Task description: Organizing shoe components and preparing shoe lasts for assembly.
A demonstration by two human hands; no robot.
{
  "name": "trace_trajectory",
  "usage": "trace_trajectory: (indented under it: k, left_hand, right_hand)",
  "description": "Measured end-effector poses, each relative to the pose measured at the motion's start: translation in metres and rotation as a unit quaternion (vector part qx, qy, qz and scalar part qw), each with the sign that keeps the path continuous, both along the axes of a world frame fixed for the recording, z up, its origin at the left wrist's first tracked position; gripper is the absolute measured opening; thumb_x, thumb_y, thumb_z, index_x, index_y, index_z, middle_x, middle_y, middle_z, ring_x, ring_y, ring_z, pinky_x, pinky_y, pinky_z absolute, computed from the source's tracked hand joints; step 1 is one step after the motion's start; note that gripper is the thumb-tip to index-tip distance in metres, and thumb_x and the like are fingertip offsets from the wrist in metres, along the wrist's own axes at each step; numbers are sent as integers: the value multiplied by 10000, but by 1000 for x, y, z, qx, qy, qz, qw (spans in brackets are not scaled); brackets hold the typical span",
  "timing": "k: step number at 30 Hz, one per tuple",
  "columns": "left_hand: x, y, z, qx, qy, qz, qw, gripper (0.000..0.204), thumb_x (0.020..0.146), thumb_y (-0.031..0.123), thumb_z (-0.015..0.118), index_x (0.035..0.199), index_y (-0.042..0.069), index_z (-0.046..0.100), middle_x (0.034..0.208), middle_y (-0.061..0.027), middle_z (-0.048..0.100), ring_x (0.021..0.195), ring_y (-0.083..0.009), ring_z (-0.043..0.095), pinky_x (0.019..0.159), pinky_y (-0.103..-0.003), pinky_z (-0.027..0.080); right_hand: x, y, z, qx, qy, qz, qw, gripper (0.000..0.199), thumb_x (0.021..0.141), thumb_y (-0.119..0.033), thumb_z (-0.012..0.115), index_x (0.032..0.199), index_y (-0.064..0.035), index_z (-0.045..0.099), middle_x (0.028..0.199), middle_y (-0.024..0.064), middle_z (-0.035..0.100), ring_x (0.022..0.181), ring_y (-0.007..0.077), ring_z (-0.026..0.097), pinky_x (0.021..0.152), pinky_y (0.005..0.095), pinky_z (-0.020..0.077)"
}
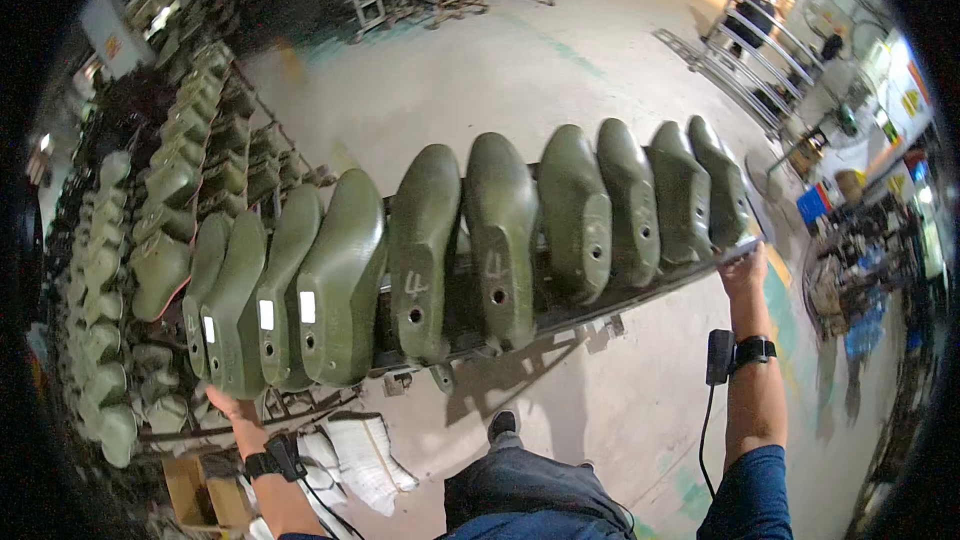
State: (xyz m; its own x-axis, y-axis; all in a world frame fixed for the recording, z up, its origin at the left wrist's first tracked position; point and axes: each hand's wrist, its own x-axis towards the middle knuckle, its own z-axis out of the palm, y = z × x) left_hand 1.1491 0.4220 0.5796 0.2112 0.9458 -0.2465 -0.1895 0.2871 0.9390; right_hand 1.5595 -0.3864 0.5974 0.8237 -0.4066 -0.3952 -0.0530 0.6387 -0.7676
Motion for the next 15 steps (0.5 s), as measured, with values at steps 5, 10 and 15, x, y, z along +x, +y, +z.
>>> trace_trajectory:
  k: [5, 10, 15]
  left_hand:
    - [-7, 20, -25, 41, -57, 12, 997, 434, 938, 342, 376, 1142, 15, 576, 1129, -117, 607, 977, -299, 580, 839, -401, 473]
    - [14, -30, 22, -26, -38, 90, 995, 405, 915, 331, 457, 1117, 11, 603, 1075, -110, 632, 920, -292, 613, 787, -418, 499]
    - [-13, -60, 7, -29, -112, 74, 991, 412, 915, 311, 467, 1174, 12, 584, 1143, -109, 621, 987, -283, 612, 853, -422, 488]
  right_hand:
    - [39, 8, -27, -74, -52, -38, 995, 389, 967, -403, 387, 1145, -100, 553, 1068, 33, 628, 945, 194, 591, 787, 330, 492]
    - [42, 29, -12, -103, -33, -52, 993, 491, 979, -412, 368, 1228, -10, 503, 1176, 119, 591, 1036, 283, 593, 866, 426, 497]
    - [74, 23, -19, -104, -43, 32, 993, 497, 976, -441, 353, 1286, -79, 492, 1265, 106, 534, 1099, 277, 547, 869, 461, 490]
